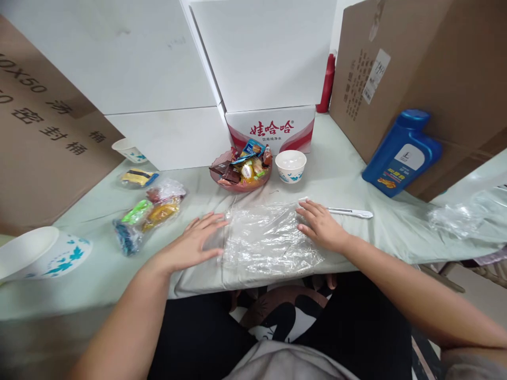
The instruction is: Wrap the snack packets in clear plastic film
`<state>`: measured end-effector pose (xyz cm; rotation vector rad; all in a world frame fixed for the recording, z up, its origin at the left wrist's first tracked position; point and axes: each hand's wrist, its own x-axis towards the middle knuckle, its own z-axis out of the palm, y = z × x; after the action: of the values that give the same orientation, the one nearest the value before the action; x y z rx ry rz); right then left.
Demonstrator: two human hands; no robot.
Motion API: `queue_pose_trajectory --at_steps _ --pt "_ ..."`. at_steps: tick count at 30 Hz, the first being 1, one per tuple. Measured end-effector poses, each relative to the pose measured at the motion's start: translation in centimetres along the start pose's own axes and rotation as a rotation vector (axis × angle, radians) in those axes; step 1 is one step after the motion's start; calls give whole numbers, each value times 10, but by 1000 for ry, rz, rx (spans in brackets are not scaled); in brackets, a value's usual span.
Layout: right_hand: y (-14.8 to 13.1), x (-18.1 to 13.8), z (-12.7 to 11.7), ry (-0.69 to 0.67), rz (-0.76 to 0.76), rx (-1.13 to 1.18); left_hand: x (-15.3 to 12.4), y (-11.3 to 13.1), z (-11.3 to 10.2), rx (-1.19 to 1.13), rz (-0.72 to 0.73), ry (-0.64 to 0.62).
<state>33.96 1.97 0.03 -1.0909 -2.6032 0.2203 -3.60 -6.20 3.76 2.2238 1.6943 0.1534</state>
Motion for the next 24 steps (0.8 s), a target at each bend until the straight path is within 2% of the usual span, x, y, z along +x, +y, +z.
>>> queue_pose_trajectory --at_steps 2,4,7,10,13,17,20,24 --pt "-5 -9 -12 54 21 102 -4 4 -2 -116 50 145" --pt "-11 -18 -21 33 105 166 -4 12 0 -180 18 199" --pt "-22 -30 -27 -82 265 195 1 30 12 -182 -59 161" --pt "-30 -39 -26 -147 334 186 8 43 24 -282 -17 127" --pt "-31 -45 -22 -176 304 172 12 44 26 -505 30 73" --pt "-28 -47 -19 -131 250 163 13 38 20 -875 -44 11" --pt "-30 -40 -21 -112 170 224 14 39 18 -1031 -54 27" --pt "-37 -25 -23 -210 133 252 16 45 20 -1127 -95 110"
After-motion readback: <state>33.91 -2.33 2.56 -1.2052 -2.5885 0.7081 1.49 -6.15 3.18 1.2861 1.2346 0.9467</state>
